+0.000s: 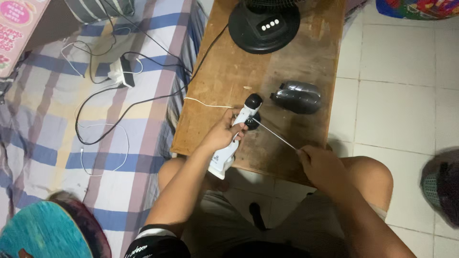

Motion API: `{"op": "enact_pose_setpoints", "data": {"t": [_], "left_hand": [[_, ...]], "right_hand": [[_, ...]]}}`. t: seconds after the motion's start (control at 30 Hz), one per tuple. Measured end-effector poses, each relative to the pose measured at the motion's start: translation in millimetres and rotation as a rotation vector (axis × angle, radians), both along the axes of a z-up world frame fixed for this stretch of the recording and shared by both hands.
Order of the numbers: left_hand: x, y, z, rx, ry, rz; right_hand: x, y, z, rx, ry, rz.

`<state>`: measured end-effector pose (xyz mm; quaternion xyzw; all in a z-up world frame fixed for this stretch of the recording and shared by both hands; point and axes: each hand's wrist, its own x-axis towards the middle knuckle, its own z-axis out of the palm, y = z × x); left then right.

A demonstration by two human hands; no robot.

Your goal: The person disassembles a white handheld fan using a red screwdriver, removes the black front cover, and then reassembles it by screwing the cover back on. The person handles the fan body, cover, and screwdriver throughout the process.

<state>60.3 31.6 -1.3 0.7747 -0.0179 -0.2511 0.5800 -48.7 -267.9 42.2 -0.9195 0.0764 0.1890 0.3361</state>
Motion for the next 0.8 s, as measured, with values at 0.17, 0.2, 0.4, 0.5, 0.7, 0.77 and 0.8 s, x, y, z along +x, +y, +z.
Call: {"op": "enact_pose_setpoints", "data": {"t": [0.17, 0.2, 0.4, 0.5, 0.7, 0.77, 0.8], "left_hand": [[0.6, -4.2, -1.9, -0.076, 0.036, 0.006], [0.3, -4.4, -3.0, -0.094, 0.051, 0.007], [3.1, -0.9, -11.8, -0.042, 0.004, 0.019], [8.5, 2.4, -18.7, -0.032, -0.049, -0.01], [6.7, 2.1, -15.1, -0.091, 0.016, 0.034], [7.1, 2.6, -11.8, -0.027, 0.048, 0.044], [8.6, 1.9, -10.7, 0.005, 0.063, 0.048]], "right_hand": [[3.7, -1.3, -19.3, -0.07, -0.208, -0.021], [5.6, 0.2, -22.3, -0.104, -0.206, 0.027], [21.0, 5.5, -21.6, -0.096, -0.068, 0.125], [29.9, 5.8, -30.2, -0.095, -0.163, 0.165], [43.6, 10.1, -14.9, -0.07, 0.03, 0.073], [47.4, 11.9, -10.8, -0.044, -0.019, 0.066], [47.8, 11.8, -9.7, -0.058, -0.009, 0.058]]}}
